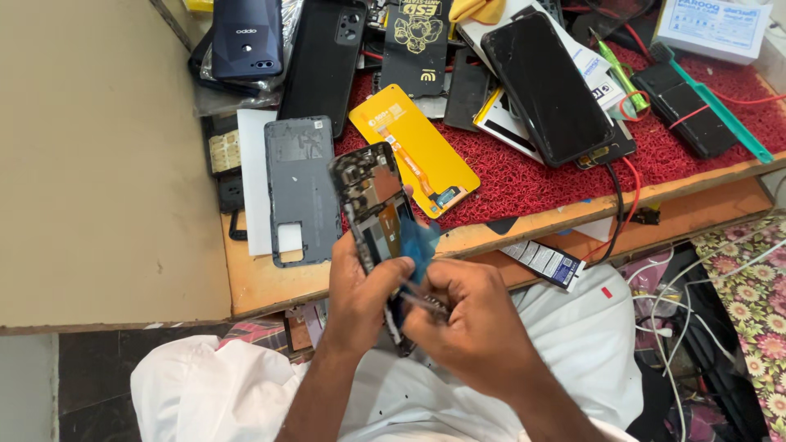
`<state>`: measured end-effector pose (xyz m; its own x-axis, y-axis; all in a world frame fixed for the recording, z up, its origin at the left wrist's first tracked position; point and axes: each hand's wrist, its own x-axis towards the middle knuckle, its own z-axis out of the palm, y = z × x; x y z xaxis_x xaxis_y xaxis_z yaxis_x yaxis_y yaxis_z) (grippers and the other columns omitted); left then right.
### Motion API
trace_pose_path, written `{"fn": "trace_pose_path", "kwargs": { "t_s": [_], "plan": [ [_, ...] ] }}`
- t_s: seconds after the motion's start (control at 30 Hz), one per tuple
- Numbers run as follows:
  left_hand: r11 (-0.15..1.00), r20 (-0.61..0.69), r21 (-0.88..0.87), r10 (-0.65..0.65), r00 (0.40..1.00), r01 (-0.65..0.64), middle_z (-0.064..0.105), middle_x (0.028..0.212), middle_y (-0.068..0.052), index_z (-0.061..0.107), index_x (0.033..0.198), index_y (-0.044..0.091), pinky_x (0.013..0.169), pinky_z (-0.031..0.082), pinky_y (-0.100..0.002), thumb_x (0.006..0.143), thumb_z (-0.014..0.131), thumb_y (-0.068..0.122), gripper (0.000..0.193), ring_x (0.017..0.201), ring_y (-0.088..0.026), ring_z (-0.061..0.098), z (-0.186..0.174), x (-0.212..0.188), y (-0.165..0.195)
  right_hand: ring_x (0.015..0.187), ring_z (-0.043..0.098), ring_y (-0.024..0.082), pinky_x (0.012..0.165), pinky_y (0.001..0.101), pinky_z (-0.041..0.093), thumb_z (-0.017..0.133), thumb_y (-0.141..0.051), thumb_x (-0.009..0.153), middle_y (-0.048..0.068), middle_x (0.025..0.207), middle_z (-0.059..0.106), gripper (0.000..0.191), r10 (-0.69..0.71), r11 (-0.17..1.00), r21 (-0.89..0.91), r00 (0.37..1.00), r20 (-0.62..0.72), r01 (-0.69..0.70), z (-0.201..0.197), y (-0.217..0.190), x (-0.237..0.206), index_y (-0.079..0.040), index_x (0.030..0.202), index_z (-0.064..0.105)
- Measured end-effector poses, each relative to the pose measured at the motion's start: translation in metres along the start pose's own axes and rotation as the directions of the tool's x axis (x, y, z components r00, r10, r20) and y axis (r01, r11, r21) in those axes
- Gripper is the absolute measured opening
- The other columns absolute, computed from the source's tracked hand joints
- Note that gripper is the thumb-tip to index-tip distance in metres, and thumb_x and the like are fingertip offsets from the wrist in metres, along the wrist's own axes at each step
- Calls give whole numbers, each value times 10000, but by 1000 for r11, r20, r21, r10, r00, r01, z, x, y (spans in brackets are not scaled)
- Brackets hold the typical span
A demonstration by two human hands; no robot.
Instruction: The person removes a protective film from a smartphone screen, applies adhesive along the frame edges, and installs a new battery into the phone chassis. They then connect the battery ribbon cable and place the back cover over the device.
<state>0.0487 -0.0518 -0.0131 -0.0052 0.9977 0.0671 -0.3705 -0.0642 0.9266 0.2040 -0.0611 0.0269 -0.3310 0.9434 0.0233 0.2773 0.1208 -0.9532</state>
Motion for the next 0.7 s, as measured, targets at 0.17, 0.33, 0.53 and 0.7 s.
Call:
{"fn": "trace_pose_path", "kwargs": {
  "t_s": [0.17,0.33,0.53,0.7],
  "plan": [
    [1000,10,-1,4,1000,-4,659,914,-3,646,1206,0,729,512,-223,844,617,-10,364,790,-59,595,-1,1,-2,525,409,27,434,271,339,655,-22,775,-20,546,490,180,103,995,6,992,69,-104,-5,3,6,-12,657,519],
    [999,14,-23,41,999,-41,671,924,-28,652,1096,-47,738,519,-235,869,634,-6,231,801,-76,611,0,2,-9,555,416,9,449,252,357,596,24,797,-63,605,506,106,92,983,149,990,111,-108,-6,11,10,-26,709,564],
    [999,-138,-20,37,990,-40,669,920,-22,621,1114,-34,723,525,-231,864,644,5,254,786,-76,615,-3,2,-15,537,389,26,442,267,312,750,-56,852,-50,576,485,252,215,970,87,968,126,-227,-8,4,15,-25,682,566],
    [995,-85,0,98,992,-98,660,1007,-40,608,1274,-78,762,510,-231,884,638,-12,397,846,-77,592,-7,-2,-11,535,401,34,457,273,343,782,-109,843,-46,574,489,227,95,996,-14,976,196,-94,-12,-2,8,-43,701,617]
  ]
}}
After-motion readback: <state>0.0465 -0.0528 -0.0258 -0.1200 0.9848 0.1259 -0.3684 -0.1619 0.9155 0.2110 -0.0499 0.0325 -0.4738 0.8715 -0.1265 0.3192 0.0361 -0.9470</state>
